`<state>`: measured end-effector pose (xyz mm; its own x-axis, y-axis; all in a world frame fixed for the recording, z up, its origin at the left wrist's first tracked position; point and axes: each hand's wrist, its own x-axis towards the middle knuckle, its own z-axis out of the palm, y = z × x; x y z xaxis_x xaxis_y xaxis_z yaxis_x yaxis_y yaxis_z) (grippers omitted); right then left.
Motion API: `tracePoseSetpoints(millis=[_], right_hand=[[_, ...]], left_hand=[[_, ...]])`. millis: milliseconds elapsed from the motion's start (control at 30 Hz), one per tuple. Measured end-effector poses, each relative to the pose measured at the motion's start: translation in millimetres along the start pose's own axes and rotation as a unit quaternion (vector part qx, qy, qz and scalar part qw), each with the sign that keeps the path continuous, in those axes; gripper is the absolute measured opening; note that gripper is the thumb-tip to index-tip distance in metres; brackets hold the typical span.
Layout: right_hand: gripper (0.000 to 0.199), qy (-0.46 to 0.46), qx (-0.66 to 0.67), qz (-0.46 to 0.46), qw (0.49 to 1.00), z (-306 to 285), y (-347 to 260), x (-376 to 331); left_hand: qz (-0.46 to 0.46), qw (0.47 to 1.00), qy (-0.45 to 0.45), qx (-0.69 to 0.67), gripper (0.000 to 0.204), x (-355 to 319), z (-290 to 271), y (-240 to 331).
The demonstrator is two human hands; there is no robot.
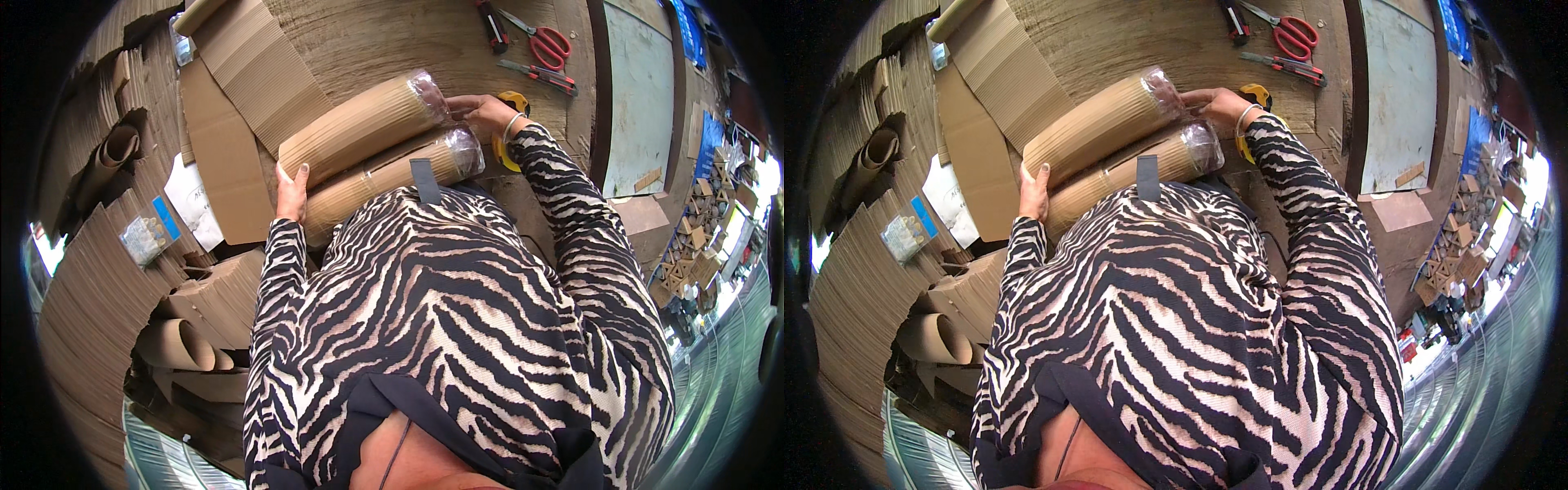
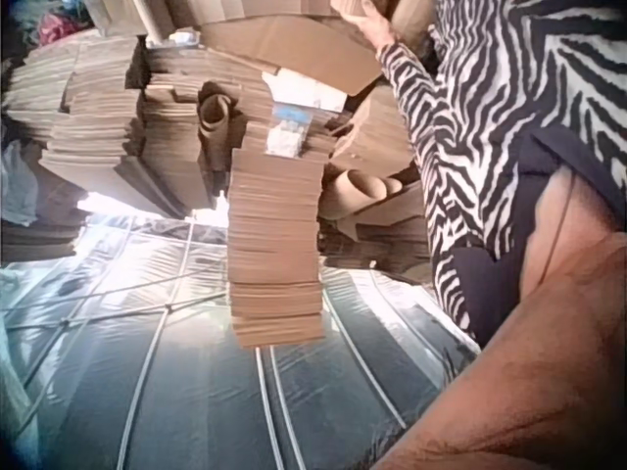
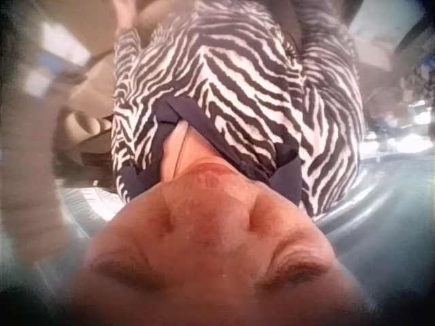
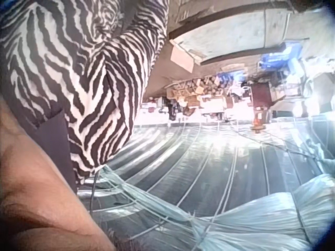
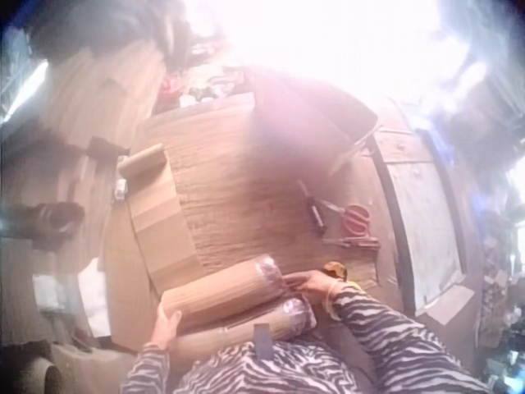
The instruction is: The person assembles a small cardboard box by folding and taping its flaps. They then place a rolled corrugated cardboard tube into the box and tape the tube itself. The scene is a cluttered workshop with cardboard pieces and tools on a wooden table.
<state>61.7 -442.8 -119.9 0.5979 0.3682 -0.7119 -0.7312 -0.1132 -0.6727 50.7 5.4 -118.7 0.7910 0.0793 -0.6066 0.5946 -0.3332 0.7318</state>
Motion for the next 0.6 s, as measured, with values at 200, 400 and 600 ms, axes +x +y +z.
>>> tracePoseSetpoints(millis=[200, 400, 600], right_hand=[[0.060, 0.003, 0.001, 0.014, 1.000, -2, -5, -12], [0.060, 0.006, 0.017, -0.001, 1.000, -9, 8, -13], [0.057, 0.030, 0.065, 0.035, 0.997, -2, -4, -21]], left_hand=[[0.011, 1.000, -0.008, 0.021, 0.078, 6, 4, -3], [-0.002, 1.000, -0.011, 0.003, 0.078, 3, 13, 5], [0.015, 0.999, -0.025, 0.027, 0.080, 6, 10, 1]])
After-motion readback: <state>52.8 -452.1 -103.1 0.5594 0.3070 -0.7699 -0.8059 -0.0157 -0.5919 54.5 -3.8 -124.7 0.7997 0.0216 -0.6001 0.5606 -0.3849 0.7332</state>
